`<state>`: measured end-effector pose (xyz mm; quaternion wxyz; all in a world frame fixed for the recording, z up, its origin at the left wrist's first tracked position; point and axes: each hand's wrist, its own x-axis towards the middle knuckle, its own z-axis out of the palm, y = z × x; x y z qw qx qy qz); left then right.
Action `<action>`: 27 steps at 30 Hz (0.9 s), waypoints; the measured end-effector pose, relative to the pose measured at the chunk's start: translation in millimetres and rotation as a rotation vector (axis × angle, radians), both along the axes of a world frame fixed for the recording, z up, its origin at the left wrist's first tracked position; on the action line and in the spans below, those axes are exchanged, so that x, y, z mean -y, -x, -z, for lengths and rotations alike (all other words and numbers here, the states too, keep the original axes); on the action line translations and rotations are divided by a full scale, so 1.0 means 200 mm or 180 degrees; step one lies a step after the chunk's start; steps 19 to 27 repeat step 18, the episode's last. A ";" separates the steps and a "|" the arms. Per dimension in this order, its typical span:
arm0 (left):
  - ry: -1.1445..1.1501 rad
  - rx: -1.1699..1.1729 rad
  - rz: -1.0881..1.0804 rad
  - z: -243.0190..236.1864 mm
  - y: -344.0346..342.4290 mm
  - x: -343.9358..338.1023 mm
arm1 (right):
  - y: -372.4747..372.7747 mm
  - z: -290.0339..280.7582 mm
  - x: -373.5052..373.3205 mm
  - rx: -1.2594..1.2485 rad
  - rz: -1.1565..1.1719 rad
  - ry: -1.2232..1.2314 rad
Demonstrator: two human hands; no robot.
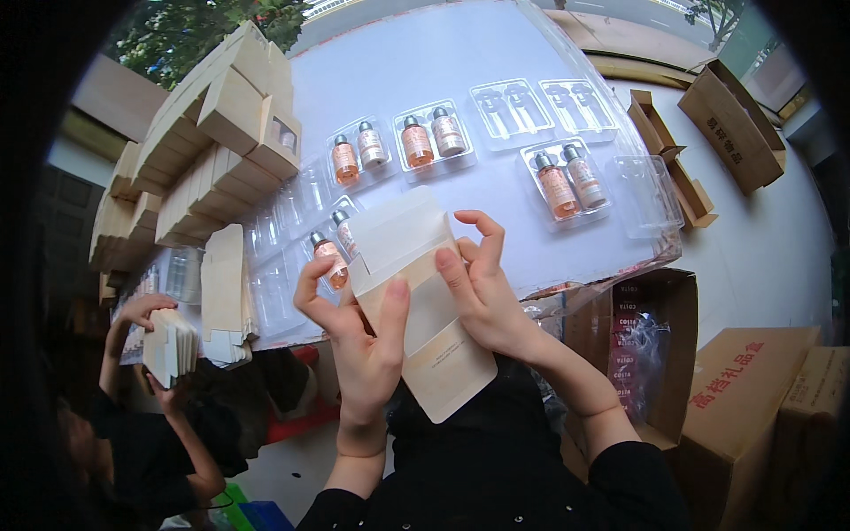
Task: The person assembles small cardboard boxes, places small bottles into clear plastic trays, and then inserts the trays into the boxes. The person works at a table with stacks of boxes and bottles, systematically packaging the items.
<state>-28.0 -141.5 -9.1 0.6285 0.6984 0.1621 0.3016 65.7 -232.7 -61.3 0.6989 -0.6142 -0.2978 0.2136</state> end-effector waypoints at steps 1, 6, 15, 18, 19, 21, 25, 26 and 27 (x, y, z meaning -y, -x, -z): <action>0.0137 0.0457 -0.0043 0.02 -0.01 0.00 | 0.00 0.00 0.01 -0.0136 -0.0037 -0.0108; -0.0136 0.0394 0.0540 0.13 0.06 0.00 | -0.02 -0.06 0.04 -0.0525 -0.0015 -0.0457; -0.0466 0.0201 0.0184 0.18 0.05 -0.03 | 0.00 -0.01 0.10 -0.0004 0.0193 -0.0215; 0.0232 0.0765 -0.0006 0.22 0.01 0.02 | 0.01 0.00 0.04 -0.0052 0.0301 -0.1020; 0.0232 0.0765 -0.0006 0.22 0.01 0.02 | 0.01 0.00 0.04 -0.0052 0.0301 -0.1020; 0.0232 0.0765 -0.0006 0.22 0.01 0.02 | 0.01 0.00 0.04 -0.0052 0.0301 -0.1020; 0.0232 0.0765 -0.0006 0.22 0.01 0.02 | 0.01 0.00 0.04 -0.0052 0.0301 -0.1020; 0.0232 0.0765 -0.0006 0.22 0.01 0.02 | 0.01 0.00 0.04 -0.0052 0.0301 -0.1020; 0.0232 0.0765 -0.0006 0.22 0.01 0.02 | 0.01 0.00 0.04 -0.0052 0.0301 -0.1020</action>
